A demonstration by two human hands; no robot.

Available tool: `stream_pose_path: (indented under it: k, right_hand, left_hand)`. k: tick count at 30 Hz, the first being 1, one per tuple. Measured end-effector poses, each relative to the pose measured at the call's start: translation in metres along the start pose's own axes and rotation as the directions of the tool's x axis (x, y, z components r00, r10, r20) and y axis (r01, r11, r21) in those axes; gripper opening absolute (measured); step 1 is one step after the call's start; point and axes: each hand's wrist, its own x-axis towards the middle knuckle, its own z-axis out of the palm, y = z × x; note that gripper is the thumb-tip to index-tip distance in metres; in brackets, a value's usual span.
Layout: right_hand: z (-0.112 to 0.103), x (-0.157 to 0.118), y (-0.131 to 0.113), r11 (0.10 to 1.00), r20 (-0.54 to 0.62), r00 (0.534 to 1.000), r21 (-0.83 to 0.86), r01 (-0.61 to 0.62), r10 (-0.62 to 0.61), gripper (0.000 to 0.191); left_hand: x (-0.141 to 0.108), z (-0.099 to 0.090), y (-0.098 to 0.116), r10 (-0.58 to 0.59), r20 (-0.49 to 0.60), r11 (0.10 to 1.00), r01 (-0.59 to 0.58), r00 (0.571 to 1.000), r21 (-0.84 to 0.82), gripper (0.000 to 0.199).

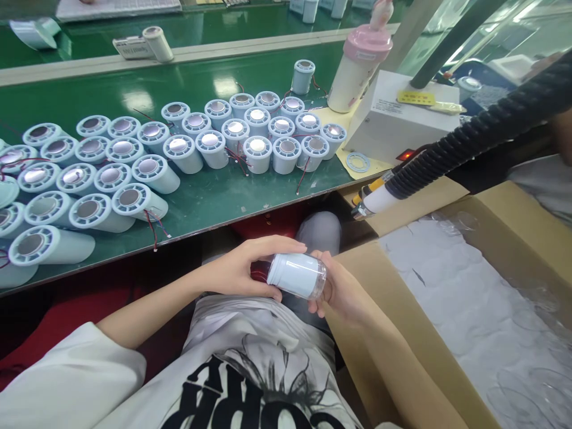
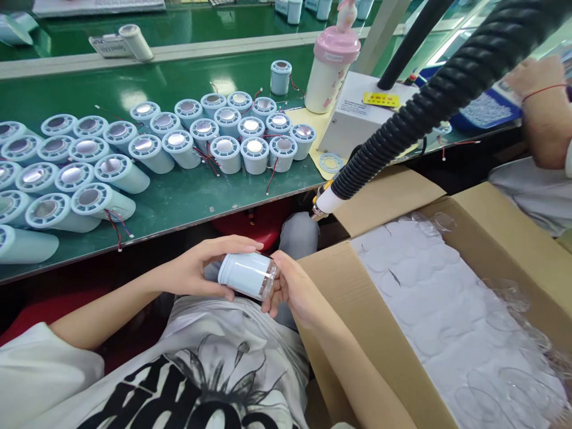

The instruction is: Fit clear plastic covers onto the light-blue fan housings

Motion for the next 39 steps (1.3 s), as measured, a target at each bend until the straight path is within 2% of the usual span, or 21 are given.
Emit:
stream_pose_path:
  k: [6,9,11,12,13,14,15,16,17,18,19,20,21,24,26,29,34,37,38,39]
  right_hand:
    - [0.004,-0.002,-0.006,0.983,0.063,0.982,0.044,-0.179,0.176,0.057]
    - [0.002,-0.001,-0.004,0.976,0.130,0.969,0.025,-0.217,0.212,0.064]
    - [-0.002,0.000,0.001,0.989,0.114,0.982,-0.031,-0.147,0.150,0.063]
    - [-0.004,0.000,0.004,0.995,0.057,0.997,-0.082,-0.047,0.052,0.058]
    - [-0.007,-0.001,0.007,0.982,-0.021,0.994,-0.163,0.098,-0.103,0.048]
    - [-0.010,-0.001,0.010,0.923,-0.086,0.950,-0.278,0.265,-0.299,0.036]
    - [-0.013,-0.002,0.013,0.809,-0.099,0.862,-0.413,0.418,-0.497,0.026]
    - [-0.016,-0.003,0.014,0.651,-0.047,0.752,-0.538,0.536,-0.658,0.024]
    - [-0.018,-0.005,0.016,0.487,0.047,0.652,-0.625,0.610,-0.757,0.028]
    - [-0.020,-0.006,0.016,0.359,0.147,0.588,-0.668,0.652,-0.795,0.032]
    - [-0.022,-0.007,0.016,0.297,0.219,0.568,-0.675,0.675,-0.793,0.034]
    - [-0.022,-0.009,0.016,0.305,0.247,0.580,-0.658,0.688,-0.776,0.037]
    - [-0.022,-0.010,0.016,0.375,0.233,0.615,-0.617,0.693,-0.754,0.041]
    - [-0.020,-0.011,0.015,0.702,0.124,0.778,-0.363,0.613,-0.615,0.049]
    - [-0.019,-0.012,0.015,0.812,0.081,0.844,-0.238,0.532,-0.529,0.048]
    - [-0.021,-0.012,0.015,0.841,0.044,0.869,-0.231,0.489,-0.493,0.046]
    - [-0.015,-0.009,0.017,0.870,-0.041,0.905,-0.298,0.393,-0.423,0.047]
    - [-0.013,-0.008,0.019,0.889,0.016,0.937,-0.312,0.336,-0.349,0.056]
    - [-0.018,-0.008,0.018,0.869,0.044,0.936,-0.357,0.342,-0.350,0.055]
    - [-0.026,-0.010,0.017,0.831,0.045,0.930,-0.434,0.346,-0.364,0.051]
  left_hand:
    - [0.002,0.000,0.001,0.059,-0.012,0.997,-0.058,0.998,0.054,0.078]
    - [0.001,0.003,0.005,-0.014,-0.039,1.000,0.015,0.999,0.015,0.072]
    - [0.001,0.006,0.010,-0.117,-0.061,0.992,0.113,0.991,-0.063,0.069]
    - [0.000,0.007,0.013,-0.174,-0.069,0.980,0.166,0.982,-0.106,0.067]
    - [0.000,0.008,0.015,-0.227,-0.074,0.966,0.215,0.971,-0.145,0.065]
    - [0.000,0.009,0.018,-0.274,-0.077,0.950,0.257,0.959,-0.180,0.064]
    - [0.000,0.010,0.019,-0.312,-0.076,0.934,0.290,0.947,-0.209,0.063]
    - [0.000,0.010,0.021,-0.338,-0.072,0.920,0.314,0.938,-0.233,0.063]
    - [0.001,0.010,0.022,-0.357,-0.069,0.910,0.329,0.932,-0.253,0.063]
    - [0.001,0.010,0.022,-0.369,-0.064,0.902,0.340,0.927,-0.266,0.064]
    - [0.001,0.009,0.022,-0.375,-0.056,0.898,0.347,0.925,-0.271,0.065]
    - [0.002,0.008,0.022,-0.371,-0.047,0.899,0.346,0.927,-0.268,0.066]
    - [0.002,0.007,0.022,-0.354,-0.034,0.907,0.334,0.935,-0.258,0.068]
    - [0.003,0.004,0.021,-0.245,0.010,0.943,0.241,0.969,-0.231,0.075]
    - [0.003,0.003,0.020,-0.205,0.030,0.948,0.206,0.978,-0.241,0.074]
    - [0.002,0.005,0.017,-0.258,0.049,0.916,0.261,0.965,-0.305,0.072]
    - [-0.001,0.010,0.009,-0.378,0.115,0.807,0.388,0.919,-0.446,0.075]
    - [-0.003,0.005,0.006,-0.513,0.122,0.732,0.507,0.850,-0.455,0.066]
    - [-0.002,0.001,0.003,-0.558,0.122,0.717,0.551,0.821,-0.427,0.061]
    - [0.002,-0.005,0.000,-0.576,0.088,0.733,0.561,0.812,-0.384,0.057]
